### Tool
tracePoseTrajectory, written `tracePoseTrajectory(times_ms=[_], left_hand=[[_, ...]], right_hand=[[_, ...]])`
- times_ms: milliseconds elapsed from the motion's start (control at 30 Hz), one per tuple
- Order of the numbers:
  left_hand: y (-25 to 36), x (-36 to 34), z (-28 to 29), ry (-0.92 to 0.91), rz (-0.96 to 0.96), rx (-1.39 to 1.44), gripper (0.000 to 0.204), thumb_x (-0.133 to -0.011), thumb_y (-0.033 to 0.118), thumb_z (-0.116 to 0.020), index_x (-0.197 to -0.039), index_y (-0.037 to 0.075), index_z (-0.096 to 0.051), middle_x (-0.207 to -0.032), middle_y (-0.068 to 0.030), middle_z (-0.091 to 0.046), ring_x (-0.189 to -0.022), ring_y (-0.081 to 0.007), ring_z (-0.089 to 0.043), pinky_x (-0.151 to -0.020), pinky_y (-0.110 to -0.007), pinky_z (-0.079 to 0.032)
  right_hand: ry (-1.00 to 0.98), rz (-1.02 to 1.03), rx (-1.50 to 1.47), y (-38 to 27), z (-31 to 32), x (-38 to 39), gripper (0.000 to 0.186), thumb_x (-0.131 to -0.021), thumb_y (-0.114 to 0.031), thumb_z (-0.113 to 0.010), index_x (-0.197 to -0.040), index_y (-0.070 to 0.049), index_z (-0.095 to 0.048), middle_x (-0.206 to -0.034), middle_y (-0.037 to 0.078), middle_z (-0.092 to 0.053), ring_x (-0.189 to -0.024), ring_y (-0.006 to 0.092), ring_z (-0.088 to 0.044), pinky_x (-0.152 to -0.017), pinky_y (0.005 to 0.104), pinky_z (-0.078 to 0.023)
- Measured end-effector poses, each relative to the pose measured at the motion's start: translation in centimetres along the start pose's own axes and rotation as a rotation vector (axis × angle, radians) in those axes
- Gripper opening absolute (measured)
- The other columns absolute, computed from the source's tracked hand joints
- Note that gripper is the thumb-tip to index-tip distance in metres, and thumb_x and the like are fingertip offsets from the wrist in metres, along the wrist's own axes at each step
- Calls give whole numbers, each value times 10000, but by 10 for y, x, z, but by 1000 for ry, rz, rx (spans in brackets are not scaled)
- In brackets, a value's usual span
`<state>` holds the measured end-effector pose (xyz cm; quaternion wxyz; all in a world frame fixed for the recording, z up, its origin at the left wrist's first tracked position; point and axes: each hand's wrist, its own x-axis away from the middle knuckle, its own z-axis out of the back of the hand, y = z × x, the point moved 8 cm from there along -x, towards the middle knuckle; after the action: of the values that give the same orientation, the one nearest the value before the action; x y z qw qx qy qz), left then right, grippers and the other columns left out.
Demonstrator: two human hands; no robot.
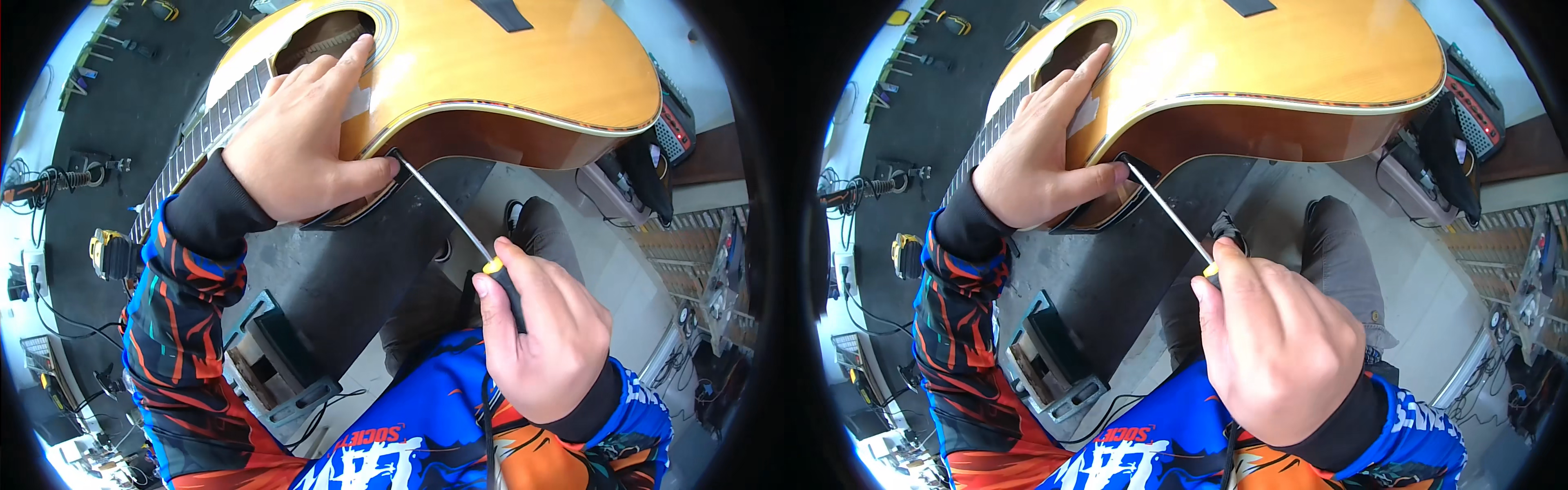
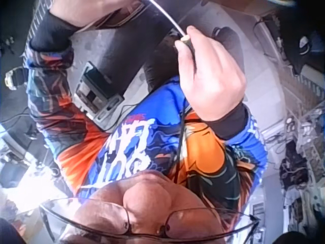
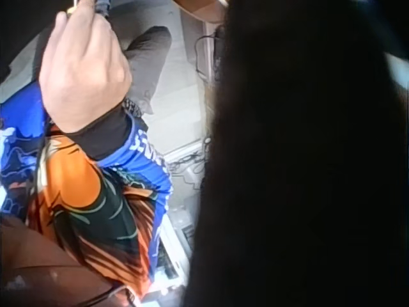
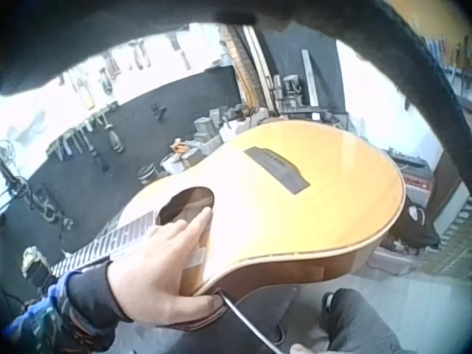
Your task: The person works on an acoustic guitar in a workshop, handling a small black component and a bag of screws. They use a screwdriver to adjust or install a part on the guitar's body near the soundhole. The person also moves a second guitar aside to access the workspace.
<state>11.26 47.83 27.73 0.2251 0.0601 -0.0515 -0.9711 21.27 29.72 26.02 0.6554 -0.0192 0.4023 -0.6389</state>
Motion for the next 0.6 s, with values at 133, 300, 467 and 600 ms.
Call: tracePoseTrajectory(times_ms=[133,300,467,600], left_hand=[[2,-3,-4,-11,-8,7,943,-740,269,-732,-1460,-95,-244,-1097,-216,-502,-1040,-363,-474,-989,-394,-345],[2,0,-2,-26,14,-1,932,-736,248,-727,-1456,-100,-247,-1093,-213,-505,-1040,-362,-473,-987,-389,-343],[4,-3,-2,-45,23,26,932,-730,238,-729,-1454,-101,-250,-1102,-210,-508,-1048,-359,-472,-994,-393,-338],[4,-3,-1,-28,6,36,934,-727,238,-733,-1453,-101,-252,-1116,-212,-509,-1058,-359,-474,-1002,-396,-334]], right_hand=[[-78,-100,-2,-2,4,-6,227,-803,-13,-709,-1007,67,-651,-791,190,-661,-672,313,-666,-599,352,-525],[-44,-131,-116,3,3,-8,205,-802,-11,-711,-985,62,-656,-768,193,-663,-660,303,-670,-591,326,-516],[-75,-392,-370,21,2,-4,172,-834,-11,-705,-978,67,-653,-767,120,-687,-659,162,-665,-602,261,-505],[-108,-635,-623,32,-8,4,153,-883,-19,-664,-1003,74,-648,-770,73,-684,-636,80,-620,-563,207,-477]])
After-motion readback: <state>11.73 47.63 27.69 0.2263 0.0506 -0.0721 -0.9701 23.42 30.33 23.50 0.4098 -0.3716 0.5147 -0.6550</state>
